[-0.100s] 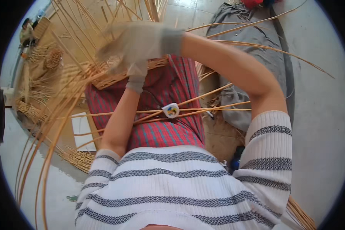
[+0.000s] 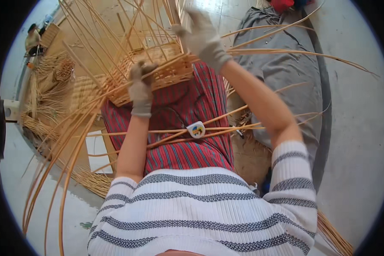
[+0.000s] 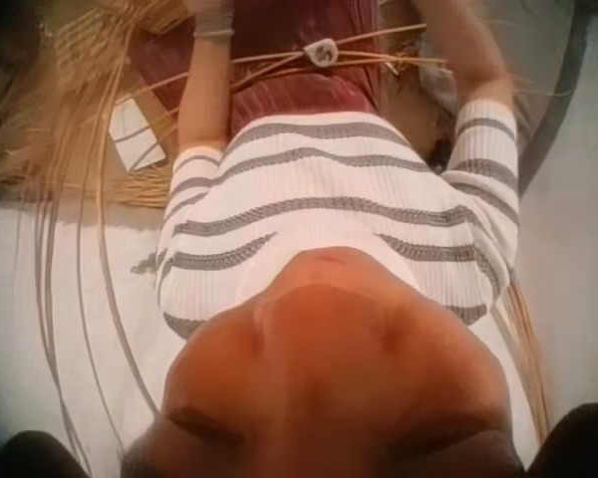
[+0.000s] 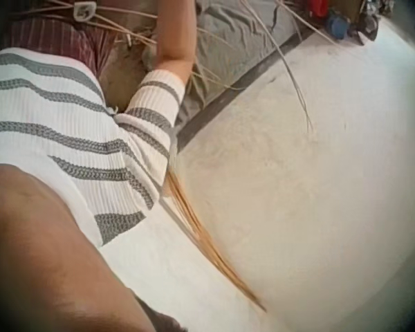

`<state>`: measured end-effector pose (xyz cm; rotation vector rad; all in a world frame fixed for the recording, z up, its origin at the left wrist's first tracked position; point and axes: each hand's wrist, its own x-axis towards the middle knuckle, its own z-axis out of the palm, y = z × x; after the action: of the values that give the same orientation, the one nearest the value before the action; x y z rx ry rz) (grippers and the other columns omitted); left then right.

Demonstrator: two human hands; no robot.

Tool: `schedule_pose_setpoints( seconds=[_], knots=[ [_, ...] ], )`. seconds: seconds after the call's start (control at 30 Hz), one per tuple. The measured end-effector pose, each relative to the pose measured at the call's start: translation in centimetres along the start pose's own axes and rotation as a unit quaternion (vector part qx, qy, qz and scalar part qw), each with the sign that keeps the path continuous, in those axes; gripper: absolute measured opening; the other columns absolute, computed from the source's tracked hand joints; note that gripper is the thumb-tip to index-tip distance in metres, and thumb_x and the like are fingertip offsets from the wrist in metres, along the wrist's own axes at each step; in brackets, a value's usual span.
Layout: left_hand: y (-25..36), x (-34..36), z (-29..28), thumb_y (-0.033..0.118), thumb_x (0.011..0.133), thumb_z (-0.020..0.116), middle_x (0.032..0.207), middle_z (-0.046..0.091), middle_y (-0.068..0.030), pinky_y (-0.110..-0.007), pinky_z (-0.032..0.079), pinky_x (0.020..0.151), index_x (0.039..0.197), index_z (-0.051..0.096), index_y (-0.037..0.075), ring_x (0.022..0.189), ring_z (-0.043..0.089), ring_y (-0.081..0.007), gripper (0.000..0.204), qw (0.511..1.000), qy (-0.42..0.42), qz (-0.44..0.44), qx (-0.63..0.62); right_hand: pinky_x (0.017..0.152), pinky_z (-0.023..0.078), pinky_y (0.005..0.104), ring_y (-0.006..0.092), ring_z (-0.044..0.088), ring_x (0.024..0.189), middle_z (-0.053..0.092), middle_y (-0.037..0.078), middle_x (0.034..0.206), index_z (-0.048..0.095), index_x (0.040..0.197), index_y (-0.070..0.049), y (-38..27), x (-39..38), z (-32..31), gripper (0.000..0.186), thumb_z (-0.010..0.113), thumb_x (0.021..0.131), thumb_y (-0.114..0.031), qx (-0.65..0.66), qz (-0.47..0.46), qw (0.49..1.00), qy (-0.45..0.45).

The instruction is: Weaving a wicker basket using reeds, including measuring with a tape measure and cutting with a utility knife.

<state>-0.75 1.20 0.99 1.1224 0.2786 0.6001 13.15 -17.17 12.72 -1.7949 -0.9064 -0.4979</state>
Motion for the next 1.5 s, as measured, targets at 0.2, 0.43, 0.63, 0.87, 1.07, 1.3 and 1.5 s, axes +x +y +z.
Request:
schedule_pose_setpoints(
  seconds=[0.2, 0.43, 0.63, 0.87, 1.07, 1.3, 1.5],
  knots=[
    [4.6, 1.4, -0.6, 0.04, 0.097, 0.064, 0.082, 0.071, -0.0086, -0.022, 0.045, 0.042, 0.103, 0.066, 0.005, 0.057, 0.061, -0.0114, 0.036, 0.994, -0.035, -0.062, 0.084, 0.085, 0.052, 0.0396, 0.0333, 0.064, 0.096, 0.065, 0.019, 0.095, 0.064, 0.099, 0.0, 1.3, -3.0, 0.7, 0.066, 0.085, 0.067, -0.053, -0.17, 0.289, 0.905, -0.261],
    [3.9, 12.0, 11.9, 0.04, 0.094, 0.066, 0.08, 0.066, -0.011, -0.036, 0.052, 0.064, 0.115, 0.058, -0.001, 0.075, 0.066, -0.0244, 0.047, 0.895, -0.111, 0.193, 0.386, 0.088, 0.052, 0.0429, 0.0367, 0.064, 0.103, 0.065, 0.02, 0.11, 0.06, 0.118, -0.004, -0.2, -4.3, 4.7, 0.054, 0.071, 0.084, -0.045, -0.347, 0.302, 0.884, -0.087],
    [1.9, 10.3, 16.1, 0.019, 0.098, 0.06, 0.115, 0.062, -0.0142, -0.034, 0.052, 0.089, 0.137, 0.046, 0.0, 0.107, 0.063, -0.0244, 0.046, 0.847, -0.255, 0.193, 0.425, 0.087, 0.053, 0.045, 0.0328, 0.066, 0.099, 0.07, 0.014, 0.102, 0.068, 0.108, -0.01, 2.7, -3.7, 4.0, 0.035, 0.066, 0.085, -0.036, -0.227, 0.349, 0.903, -0.105],
    [6.7, -5.2, -3.0, 0.008, 0.096, 0.064, 0.09, 0.068, -0.0062, -0.03, 0.057, 0.075, 0.109, 0.067, 0.001, 0.082, 0.065, -0.0145, 0.015, 0.962, -0.106, -0.01, 0.251, 0.081, 0.053, 0.0442, 0.0356, 0.067, 0.094, 0.069, 0.017, 0.1, 0.062, 0.128, -0.014, -0.6, -3.7, 2.4, 0.053, 0.073, 0.081, -0.036, -0.305, 0.344, 0.887, -0.041],
    [12.4, -6.0, -14.6, 0.011, 0.093, 0.07, 0.094, 0.068, -0.0084, -0.026, 0.055, 0.062, 0.108, 0.064, -0.001, 0.076, 0.064, -0.0143, 0.02, 0.963, 0.193, 0.121, 0.148, 0.086, 0.05, 0.038, 0.0271, 0.065, 0.095, 0.067, 0.009, 0.104, 0.065, 0.119, -0.01, -8.8, -9.4, 7.7, 0.037, 0.072, 0.083, -0.01, -0.099, 0.069, 0.983, 0.14],
    [12.9, -10.0, -14.4, 0.012, 0.091, 0.071, 0.1, 0.066, -0.0106, -0.028, 0.054, 0.08, 0.106, 0.065, -0.001, 0.09, 0.064, -0.017, 0.021, 0.982, 0.027, 0.159, 0.098, 0.091, 0.051, 0.0444, 0.0329, 0.064, 0.101, 0.067, 0.01, 0.105, 0.066, 0.122, -0.017, -21.1, -13.5, 16.2, 0.04, 0.073, 0.083, -0.026, 0.317, -0.148, 0.916, -0.198],
    [15.8, -10.4, -12.8, 0.006, 0.089, 0.07, 0.121, 0.063, -0.0137, -0.038, 0.048, 0.103, 0.137, 0.051, 0.002, 0.111, 0.063, -0.0258, 0.052, 0.999, 0.039, -0.035, 0.008, 0.078, 0.054, 0.0463, 0.0333, 0.07, 0.084, 0.071, 0.009, 0.082, 0.072, 0.106, -0.019, -24.7, -12.3, 15.3, 0.046, 0.054, 0.089, -0.058, 0.201, -0.262, 0.791, -0.515]
  ],
)
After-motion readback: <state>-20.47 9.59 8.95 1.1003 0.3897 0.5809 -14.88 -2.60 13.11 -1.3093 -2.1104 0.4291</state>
